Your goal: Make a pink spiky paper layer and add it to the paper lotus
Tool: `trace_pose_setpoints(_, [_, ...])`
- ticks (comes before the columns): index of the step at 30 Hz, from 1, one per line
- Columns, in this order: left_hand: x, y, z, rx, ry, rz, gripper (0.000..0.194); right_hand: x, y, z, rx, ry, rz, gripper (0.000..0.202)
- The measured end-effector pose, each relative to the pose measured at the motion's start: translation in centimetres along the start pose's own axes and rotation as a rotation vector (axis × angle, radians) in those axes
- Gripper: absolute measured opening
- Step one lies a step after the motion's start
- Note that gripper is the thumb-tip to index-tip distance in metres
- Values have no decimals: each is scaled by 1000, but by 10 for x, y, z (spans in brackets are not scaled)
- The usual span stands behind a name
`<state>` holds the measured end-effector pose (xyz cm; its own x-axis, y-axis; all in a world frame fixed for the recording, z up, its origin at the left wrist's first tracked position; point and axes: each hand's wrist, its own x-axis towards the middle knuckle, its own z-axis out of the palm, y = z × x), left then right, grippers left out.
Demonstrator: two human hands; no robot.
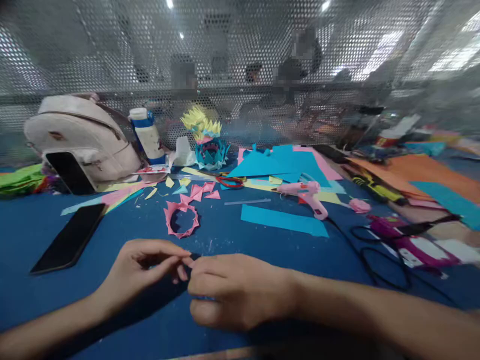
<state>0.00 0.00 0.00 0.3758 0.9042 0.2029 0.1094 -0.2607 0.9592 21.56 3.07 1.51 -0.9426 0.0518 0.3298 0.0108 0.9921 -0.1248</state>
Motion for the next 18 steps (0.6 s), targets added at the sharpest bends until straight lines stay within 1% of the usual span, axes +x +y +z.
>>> trace_pose_setpoints(1, [3,0,-10,53,54,14,15,-2,-1,-3,16,-50,125,24])
trace_pose_setpoints(2, [7,-1,-19,115,83,29,13,-4,-3,-7,22,-92,220,21])
trace_pose_setpoints(3, [11,-2,-29,172,131,43,13,-6,-3,-10,17,-125,285,20])
trace_pose_setpoints(4, [15,-4,-40,231,197,68,15,-9,-3,-12,3,-153,319,19])
trace_pose_setpoints(5, [20,-7,-50,290,252,86,18,-13,-3,-15,-27,-185,324,21])
trace_pose_setpoints(7, [29,-14,-68,418,269,122,26,-22,0,-17,-113,-183,225,28])
trace_pose_setpoints(8, [33,-19,-76,515,246,164,29,-26,1,-17,-149,-160,174,31])
trace_pose_setpoints(9, [36,-23,-83,621,188,217,32,-29,2,-16,-172,-138,141,32])
trace_pose_setpoints(10, [39,-26,-89,713,110,262,34,-32,3,-15,-181,-120,135,32])
trace_pose_setpoints(12, [43,-32,-96,841,-24,315,38,-35,4,-13,-184,-75,173,33])
trace_pose_setpoints(15, [44,-37,-99,944,-175,332,37,-35,6,-11,-184,29,245,37])
trace_pose_setpoints(18, [45,-38,-99,971,-272,348,28,-33,10,-14,-194,125,281,31])
